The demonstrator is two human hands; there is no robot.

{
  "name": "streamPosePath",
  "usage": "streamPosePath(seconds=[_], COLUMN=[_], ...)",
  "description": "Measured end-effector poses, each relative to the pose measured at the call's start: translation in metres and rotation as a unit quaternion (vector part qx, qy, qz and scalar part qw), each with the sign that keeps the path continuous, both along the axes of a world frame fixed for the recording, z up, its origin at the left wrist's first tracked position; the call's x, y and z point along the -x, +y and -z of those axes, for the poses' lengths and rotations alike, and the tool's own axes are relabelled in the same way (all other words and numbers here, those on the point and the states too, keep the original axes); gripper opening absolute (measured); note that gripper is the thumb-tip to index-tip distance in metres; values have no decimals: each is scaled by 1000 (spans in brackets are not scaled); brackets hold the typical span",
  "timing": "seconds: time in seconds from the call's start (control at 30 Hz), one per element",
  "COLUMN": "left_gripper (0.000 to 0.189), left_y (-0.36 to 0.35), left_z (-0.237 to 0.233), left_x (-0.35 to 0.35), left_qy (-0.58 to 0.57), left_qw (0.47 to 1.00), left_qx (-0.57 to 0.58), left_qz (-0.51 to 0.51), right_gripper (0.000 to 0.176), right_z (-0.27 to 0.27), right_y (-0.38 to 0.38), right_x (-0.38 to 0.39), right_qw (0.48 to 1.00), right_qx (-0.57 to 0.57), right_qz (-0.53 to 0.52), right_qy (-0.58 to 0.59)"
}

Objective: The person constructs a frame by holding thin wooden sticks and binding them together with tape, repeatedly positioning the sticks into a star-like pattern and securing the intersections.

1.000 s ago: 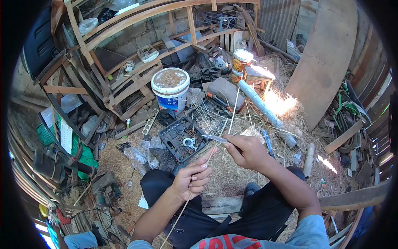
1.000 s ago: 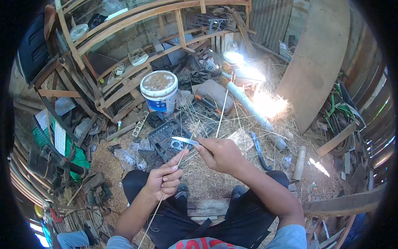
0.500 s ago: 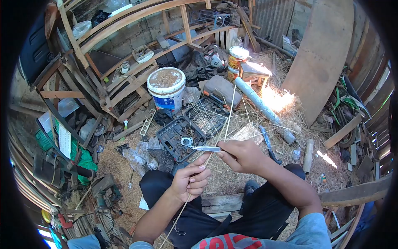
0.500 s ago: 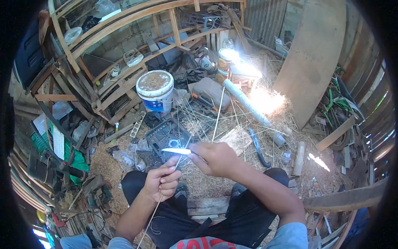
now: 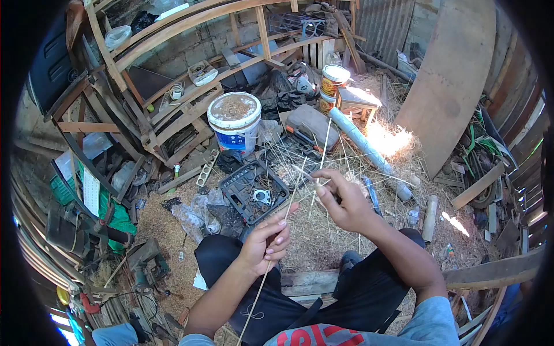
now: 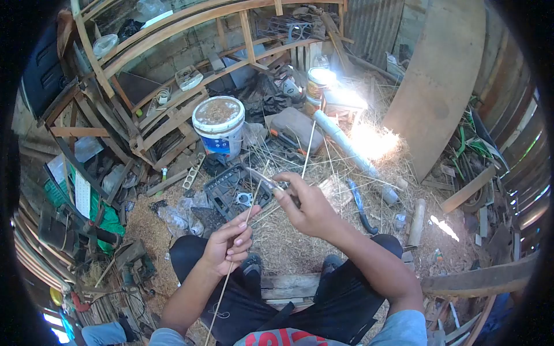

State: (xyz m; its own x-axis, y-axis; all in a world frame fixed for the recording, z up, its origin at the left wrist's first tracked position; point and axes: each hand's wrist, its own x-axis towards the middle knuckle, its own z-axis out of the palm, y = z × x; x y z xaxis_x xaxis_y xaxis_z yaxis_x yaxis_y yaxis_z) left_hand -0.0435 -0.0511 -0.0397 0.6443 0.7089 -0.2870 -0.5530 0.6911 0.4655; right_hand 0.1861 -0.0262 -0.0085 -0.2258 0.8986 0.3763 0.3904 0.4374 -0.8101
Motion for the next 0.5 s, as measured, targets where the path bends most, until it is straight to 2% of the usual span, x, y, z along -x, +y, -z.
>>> streamPosePath(seconds=[0.07,0.17,0.2,0.3,0.4,0.5], left_gripper=[48,51,51,53,53,52], left_y=[0,0,-2,-3,-3,-4], left_z=[1,3,0,4,5,2], left_x=[-2,-2,-3,1,4,4], left_qy=[31,38,34,-3,-26,-12], left_qw=[999,999,999,1000,1000,1000], left_qx=[-2,-3,-4,0,4,2], left_qz=[-12,-30,-33,-23,-14,-18], right_gripper=[37,47,57,59,63,63], right_z=[2,28,16,26,23,24], right_y=[-4,-3,-11,-16,-16,-16], right_x=[1,12,12,20,17,17], right_qw=[998,977,970,961,947,943], right_qx=[42,-130,-67,-165,-168,-187], right_qz=[-36,-141,-174,-138,-120,-102], right_qy=[-16,-98,-157,-176,-244,-257])
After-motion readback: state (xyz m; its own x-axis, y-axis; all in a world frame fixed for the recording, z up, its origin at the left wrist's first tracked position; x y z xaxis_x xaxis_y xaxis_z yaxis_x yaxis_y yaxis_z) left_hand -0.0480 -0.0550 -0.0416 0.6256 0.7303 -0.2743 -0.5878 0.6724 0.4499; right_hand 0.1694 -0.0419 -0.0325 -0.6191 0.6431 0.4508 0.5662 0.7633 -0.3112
